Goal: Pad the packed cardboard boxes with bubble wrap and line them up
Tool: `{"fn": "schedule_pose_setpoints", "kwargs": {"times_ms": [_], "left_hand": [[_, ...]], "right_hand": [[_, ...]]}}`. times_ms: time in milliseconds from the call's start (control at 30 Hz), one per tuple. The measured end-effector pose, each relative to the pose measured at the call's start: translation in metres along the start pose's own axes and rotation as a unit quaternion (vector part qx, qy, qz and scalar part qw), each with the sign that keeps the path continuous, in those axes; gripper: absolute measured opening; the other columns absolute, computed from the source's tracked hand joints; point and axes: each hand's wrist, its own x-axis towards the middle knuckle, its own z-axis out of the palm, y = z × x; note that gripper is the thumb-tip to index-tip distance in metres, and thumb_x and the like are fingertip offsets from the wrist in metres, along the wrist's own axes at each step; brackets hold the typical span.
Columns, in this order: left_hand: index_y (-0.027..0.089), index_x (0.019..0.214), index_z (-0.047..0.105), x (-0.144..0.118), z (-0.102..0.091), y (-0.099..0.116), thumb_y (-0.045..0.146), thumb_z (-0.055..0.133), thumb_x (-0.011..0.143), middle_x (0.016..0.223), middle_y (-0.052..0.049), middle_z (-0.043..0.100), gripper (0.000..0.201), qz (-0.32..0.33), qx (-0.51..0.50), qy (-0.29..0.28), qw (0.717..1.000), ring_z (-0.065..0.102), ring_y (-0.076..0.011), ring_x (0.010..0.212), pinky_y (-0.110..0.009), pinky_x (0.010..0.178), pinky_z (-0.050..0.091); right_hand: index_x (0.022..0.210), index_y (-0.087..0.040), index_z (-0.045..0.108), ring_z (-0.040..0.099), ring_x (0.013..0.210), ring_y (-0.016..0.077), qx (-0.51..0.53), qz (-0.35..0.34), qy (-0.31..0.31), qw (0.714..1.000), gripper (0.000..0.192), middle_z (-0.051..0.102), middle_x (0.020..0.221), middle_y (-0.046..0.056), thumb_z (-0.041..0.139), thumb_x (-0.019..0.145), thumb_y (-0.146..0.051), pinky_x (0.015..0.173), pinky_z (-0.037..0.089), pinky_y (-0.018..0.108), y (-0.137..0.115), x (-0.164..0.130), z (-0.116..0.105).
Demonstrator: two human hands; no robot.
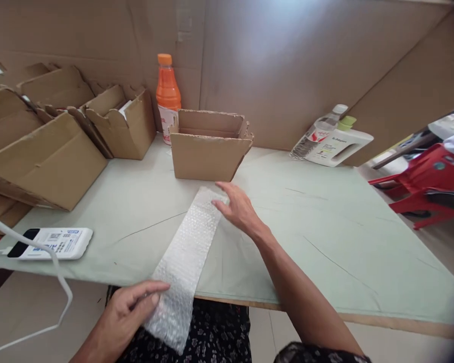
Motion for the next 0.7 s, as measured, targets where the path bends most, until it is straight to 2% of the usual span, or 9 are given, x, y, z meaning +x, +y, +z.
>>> {"fn": "schedule_pose_setpoints", "kwargs": {"times_ms": [100,167,233,333,400,467,533,600,700], "left_hand": [[0.018,0.108,0.079,0.009,0.005,0.013,0.062,0.073,0.079,0.088,-0.009,0.077,0.052,-0.072,-0.162,-0.024,0.984,0.070,-0.0234,0.078,-0.031,0.069,0.059],[0.014,0.115,0.075,0.018,0.012,0.027,0.060,0.073,0.080,0.088,-0.012,0.076,0.058,-0.078,-0.245,-0.047,0.965,0.070,-0.0226,0.076,-0.030,0.066,0.058],[0.010,0.121,0.068,0.028,0.021,0.039,0.058,0.075,0.079,0.091,-0.015,0.076,0.063,-0.070,-0.286,-0.076,0.953,0.070,-0.0235,0.079,-0.031,0.065,0.058],[0.012,0.139,0.051,0.037,0.031,0.046,0.054,0.070,0.083,0.096,-0.013,0.075,0.073,-0.029,-0.278,-0.061,0.958,0.070,-0.0222,0.079,-0.032,0.065,0.057],[0.016,0.147,0.041,0.035,0.033,0.040,0.049,0.065,0.088,0.095,-0.009,0.073,0.072,0.036,-0.198,-0.017,0.979,0.068,-0.0197,0.075,-0.033,0.066,0.057],[0.018,0.144,0.047,0.030,0.031,0.029,0.040,0.062,0.091,0.101,-0.008,0.071,0.059,0.145,-0.053,0.041,0.987,0.068,-0.0204,0.082,-0.036,0.073,0.058],[0.021,0.135,0.058,0.027,0.028,0.015,0.027,0.060,0.090,0.116,-0.011,0.069,0.045,0.273,0.113,0.086,0.951,0.067,-0.0245,0.103,-0.042,0.089,0.057],[0.023,0.132,0.062,0.030,0.026,0.004,0.013,0.055,0.087,0.136,-0.011,0.063,0.047,0.375,0.247,0.093,0.889,0.058,-0.0287,0.127,-0.049,0.107,0.050],[0.020,0.132,0.062,0.044,0.028,-0.005,0.001,0.050,0.079,0.142,-0.011,0.061,0.058,0.432,0.349,0.065,0.829,0.049,-0.0312,0.138,-0.054,0.113,0.045]], "right_hand": [[0.150,-0.027,0.049,0.057,0.132,0.0260,0.123,-0.144,-0.146,0.971,0.063,0.060,0.147,0.009,0.069,0.091,-0.039,0.111,0.045,0.045,-0.011,-0.071,-0.003],[0.157,-0.028,0.039,0.057,0.132,0.0276,0.176,-0.175,-0.190,0.950,0.088,0.057,0.150,0.011,0.078,0.082,-0.054,0.108,0.048,0.043,-0.026,-0.117,0.004],[0.157,-0.025,0.038,0.062,0.122,0.0258,0.208,-0.125,-0.134,0.961,0.087,0.063,0.141,0.012,0.076,0.085,-0.054,0.100,0.053,0.040,-0.044,-0.145,0.020],[0.142,-0.021,0.055,0.067,0.096,0.0207,0.188,0.010,0.037,0.981,0.045,0.074,0.109,0.008,0.056,0.098,-0.031,0.088,0.053,0.036,-0.062,-0.147,0.052],[0.132,-0.018,0.062,0.066,0.085,0.0202,0.134,0.057,0.104,0.984,0.037,0.074,0.093,0.006,0.050,0.097,-0.021,0.084,0.050,0.036,-0.065,-0.132,0.068],[0.131,-0.015,0.062,0.065,0.082,0.0211,0.069,0.065,0.110,0.989,0.039,0.074,0.089,0.006,0.051,0.094,-0.018,0.083,0.047,0.037,-0.063,-0.117,0.076],[0.133,-0.015,0.061,0.065,0.081,0.0219,0.011,0.058,0.089,0.994,0.042,0.074,0.088,0.006,0.052,0.092,-0.016,0.081,0.044,0.037,-0.059,-0.109,0.078],[0.135,-0.014,0.059,0.065,0.084,0.0234,-0.028,0.056,0.074,0.995,0.043,0.074,0.090,0.006,0.054,0.093,-0.017,0.080,0.043,0.037,-0.056,-0.110,0.078],[0.134,-0.013,0.058,0.066,0.094,0.0263,-0.037,0.047,0.105,0.993,0.041,0.074,0.103,0.011,0.056,0.095,-0.025,0.082,0.045,0.040,-0.055,-0.121,0.073]]}}
